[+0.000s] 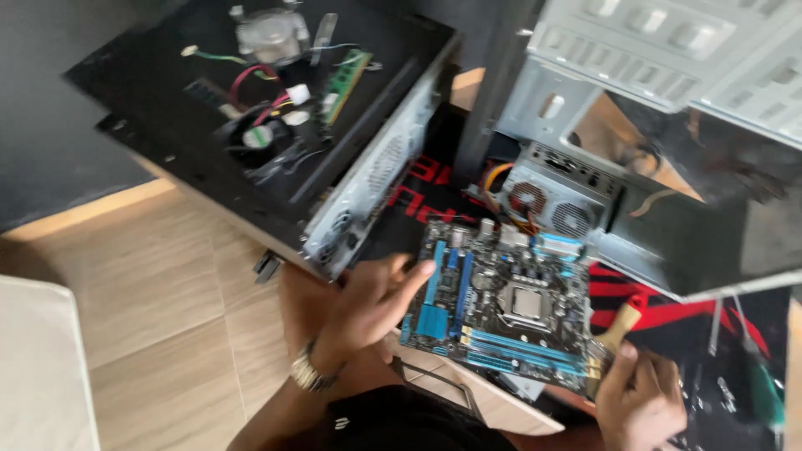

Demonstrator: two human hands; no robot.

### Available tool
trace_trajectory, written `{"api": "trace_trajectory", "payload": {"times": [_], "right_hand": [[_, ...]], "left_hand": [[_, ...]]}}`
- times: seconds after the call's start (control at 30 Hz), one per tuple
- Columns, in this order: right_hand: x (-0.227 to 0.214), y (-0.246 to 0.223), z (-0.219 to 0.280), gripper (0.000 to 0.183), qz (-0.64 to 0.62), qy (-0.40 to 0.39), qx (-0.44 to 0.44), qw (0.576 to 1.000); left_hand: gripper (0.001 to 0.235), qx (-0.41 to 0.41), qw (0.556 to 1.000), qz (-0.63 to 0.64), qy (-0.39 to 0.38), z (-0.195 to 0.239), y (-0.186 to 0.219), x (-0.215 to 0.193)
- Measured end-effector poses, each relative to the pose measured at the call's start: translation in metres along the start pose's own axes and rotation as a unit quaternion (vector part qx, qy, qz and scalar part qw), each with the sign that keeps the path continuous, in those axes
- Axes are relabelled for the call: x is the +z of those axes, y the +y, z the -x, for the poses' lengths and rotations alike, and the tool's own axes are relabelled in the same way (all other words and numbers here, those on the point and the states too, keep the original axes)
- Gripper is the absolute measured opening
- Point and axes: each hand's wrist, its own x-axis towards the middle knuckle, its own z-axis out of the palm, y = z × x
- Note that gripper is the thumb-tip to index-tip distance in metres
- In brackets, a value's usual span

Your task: The person removes a CPU from a motherboard and cleans it with a brush. They then brush dust off the motherboard and install a CPU fan onto the board.

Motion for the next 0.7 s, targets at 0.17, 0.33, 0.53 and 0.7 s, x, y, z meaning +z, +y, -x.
{"api": "trace_trajectory", "payload": {"times": [0.17, 0.33, 0.53, 0.7], "right_hand": [[0.003, 0.009, 0.007, 0.037, -0.010, -0.019, 0.015, 1.000], [0.000, 0.004, 0.006, 0.040, -0.014, -0.010, 0.009, 1.000], [0.004, 0.009, 0.013, 0.035, -0.003, -0.022, 0.011, 1.000], [0.006, 0.009, 0.016, 0.032, 0.012, -0.005, 0.006, 1.000]], "left_hand": [[0.032, 0.100, 0.995, -0.019, -0.006, 0.023, 0.018, -0.026], [0.029, 0.146, 0.988, -0.053, 0.007, 0.039, 0.037, -0.075], [0.021, 0.112, 0.958, -0.197, 0.176, 0.021, 0.051, -0.149], [0.040, 0.226, 0.897, -0.336, 0.177, -0.050, 0.023, -0.228]]}}
